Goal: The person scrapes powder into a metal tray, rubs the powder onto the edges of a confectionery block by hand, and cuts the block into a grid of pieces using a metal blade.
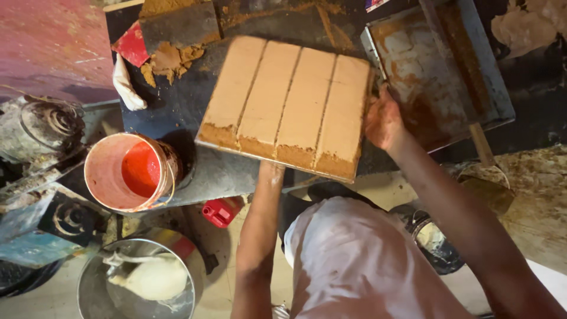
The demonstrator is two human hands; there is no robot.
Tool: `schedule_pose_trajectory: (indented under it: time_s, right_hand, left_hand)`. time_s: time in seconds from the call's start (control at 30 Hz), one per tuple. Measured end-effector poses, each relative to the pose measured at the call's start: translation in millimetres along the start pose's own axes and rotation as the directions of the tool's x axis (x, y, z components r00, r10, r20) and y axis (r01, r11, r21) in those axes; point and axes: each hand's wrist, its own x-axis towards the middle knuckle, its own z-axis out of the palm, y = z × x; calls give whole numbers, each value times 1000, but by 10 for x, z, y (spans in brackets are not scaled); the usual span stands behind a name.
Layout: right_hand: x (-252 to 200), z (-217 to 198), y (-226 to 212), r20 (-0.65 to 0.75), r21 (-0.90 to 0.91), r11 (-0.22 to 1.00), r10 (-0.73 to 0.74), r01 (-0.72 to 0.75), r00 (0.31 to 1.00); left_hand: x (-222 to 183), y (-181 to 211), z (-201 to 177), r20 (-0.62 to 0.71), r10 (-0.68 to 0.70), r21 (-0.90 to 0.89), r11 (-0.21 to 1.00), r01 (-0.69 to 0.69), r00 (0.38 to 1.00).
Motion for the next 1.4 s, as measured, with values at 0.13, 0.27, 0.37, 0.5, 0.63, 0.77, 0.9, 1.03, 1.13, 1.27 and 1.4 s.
schedule_pose_trajectory:
  time_s: [0.13, 0.27, 0.37, 0.5, 0.63, 0.77, 0.9, 1.03, 1.13, 1.27, 1.4]
  right_hand:
    - [-304, 270, -26, -74, 56, 989, -136, 140, 988]
    - [-640, 472, 207, -215, 163, 949, -235, 272, 948]
    - [-764, 528, 480, -284, 305, 890, -255, 340, 924]
    - [-733, 615, 822, -351, 354, 822, -327, 447, 878]
    - [-523, 680, 1138, -450, 354, 763, -368, 541, 813]
    - [-289, 710, 1431, 150, 801, 511, -677, 313, 720]
    - [-393, 802, 1540, -430, 536, 777, -84, 329, 899]
    - [-366, 949, 1623, -418, 596, 745, -29, 298, 908]
    - [-308, 940, 1533, -289, 581, 768, -115, 270, 950]
    - [-249, 935, 1388, -297, 535, 796, -136, 283, 945]
    - [-299, 814, 1421, -355, 515, 810, -96, 281, 930]
  left_hand:
    - [46, 26, 63, -10, -33, 15, 999, 34, 999]
    - [189, 36, 100, -12, -66, 19, 998, 66, 998]
    - [375, 59, 121, -11, -90, 23, 996, 90, 996]
    - [502, 94, 137, -9, -119, 24, 993, 119, 993]
    - [234, 115, 80, -36, -122, -16, 992, 122, 992]
    - [-642, 270, -7, -101, -65, -157, 986, 49, 993]
    - [-1070, 443, -68, -210, 69, -160, 982, -103, 975]
    - [-982, 511, -165, -340, 337, 216, 937, -275, 878]
    - [-800, 546, -218, -427, 367, 341, 912, -229, 826]
    - [-727, 514, -269, -397, 383, 350, 903, -249, 834]
    - [-772, 504, -350, -427, 383, 412, 889, -200, 819]
